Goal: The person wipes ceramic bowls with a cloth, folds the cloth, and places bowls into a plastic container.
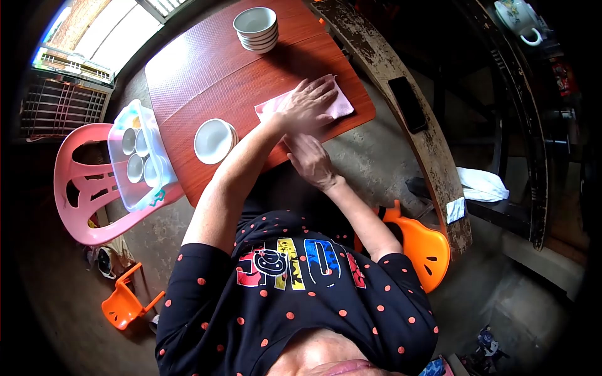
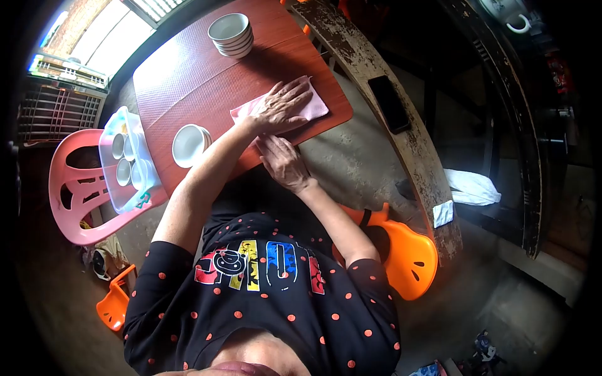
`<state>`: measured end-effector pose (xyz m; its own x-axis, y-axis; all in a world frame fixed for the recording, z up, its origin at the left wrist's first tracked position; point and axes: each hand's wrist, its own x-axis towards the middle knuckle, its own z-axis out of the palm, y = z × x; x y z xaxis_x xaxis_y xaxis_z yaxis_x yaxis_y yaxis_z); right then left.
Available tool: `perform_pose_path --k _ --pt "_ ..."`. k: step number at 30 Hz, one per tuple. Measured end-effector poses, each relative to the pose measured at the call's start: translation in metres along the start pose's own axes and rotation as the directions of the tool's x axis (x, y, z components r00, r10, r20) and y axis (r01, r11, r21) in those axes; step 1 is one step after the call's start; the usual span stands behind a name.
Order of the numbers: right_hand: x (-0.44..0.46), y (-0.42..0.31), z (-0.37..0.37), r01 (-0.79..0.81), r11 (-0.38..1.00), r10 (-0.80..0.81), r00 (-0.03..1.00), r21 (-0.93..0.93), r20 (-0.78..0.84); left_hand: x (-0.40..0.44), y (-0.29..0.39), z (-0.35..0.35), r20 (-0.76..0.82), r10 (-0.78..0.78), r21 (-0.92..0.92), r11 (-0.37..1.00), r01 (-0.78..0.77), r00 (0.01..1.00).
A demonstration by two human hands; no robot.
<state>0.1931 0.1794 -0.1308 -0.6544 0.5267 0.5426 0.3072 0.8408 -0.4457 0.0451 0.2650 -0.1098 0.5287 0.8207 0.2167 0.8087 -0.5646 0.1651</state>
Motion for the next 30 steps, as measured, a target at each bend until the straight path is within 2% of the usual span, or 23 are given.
perform_pose_path --k 3,11,12,15,18,19,21,22,25,26,29,30 --pt "0.000 -0.008 0.005 -0.017 1.000 0.017 1.000 -0.009 -0.015 0.001 0.002 -0.003 0.023 -0.004 0.009 1.000 0.004 1.000" --pt "-0.009 -0.032 0.021 0.029 0.996 -0.017 0.989 -0.079 0.145 0.000 0.004 0.000 0.060 -0.030 0.030 0.999 0.028 0.998" --pt "-0.011 -0.032 0.022 0.007 0.998 0.001 0.991 -0.056 0.132 0.001 0.004 -0.001 0.063 -0.028 0.032 0.999 0.027 0.998" --pt "-0.014 -0.023 0.021 0.073 0.997 -0.074 0.993 0.019 0.093 0.002 0.002 -0.001 0.045 -0.026 0.009 1.000 0.025 0.999" --pt "-0.013 -0.012 0.004 -0.011 0.999 0.014 0.999 -0.053 0.051 0.001 0.001 0.004 0.010 -0.025 0.005 1.000 0.025 1.000" --pt "-0.010 -0.008 0.000 -0.064 0.993 0.059 0.997 -0.100 -0.052 0.001 0.003 0.003 -0.003 -0.027 0.008 1.000 0.027 1.000" --pt "-0.008 -0.001 -0.006 -0.172 0.971 0.169 0.985 -0.166 -0.033 0.001 0.003 0.001 0.008 -0.019 0.011 1.000 0.019 1.000" --pt "-0.010 0.001 -0.005 -0.134 0.974 0.127 0.991 -0.184 -0.053 0.000 0.003 0.001 0.004 -0.017 0.008 1.000 0.017 1.000" --pt "-0.016 0.001 -0.008 -0.006 1.000 0.007 1.000 -0.022 0.029 0.001 0.002 -0.001 -0.012 -0.012 -0.014 1.000 0.012 1.000" --pt "-0.013 0.002 -0.012 0.030 0.999 -0.029 0.999 0.034 -0.024 0.001 0.002 -0.001 0.012 -0.018 0.009 1.000 0.018 1.000" --pt "0.007 0.019 -0.038 -0.187 0.982 0.186 0.966 0.012 -0.182 0.001 0.001 -0.002 -0.001 -0.008 0.002 1.000 0.008 1.000" --pt "0.016 0.023 -0.047 -0.354 0.924 0.378 0.905 0.144 -0.197 0.000 0.001 -0.002 0.018 -0.029 -0.017 0.999 0.030 0.999"
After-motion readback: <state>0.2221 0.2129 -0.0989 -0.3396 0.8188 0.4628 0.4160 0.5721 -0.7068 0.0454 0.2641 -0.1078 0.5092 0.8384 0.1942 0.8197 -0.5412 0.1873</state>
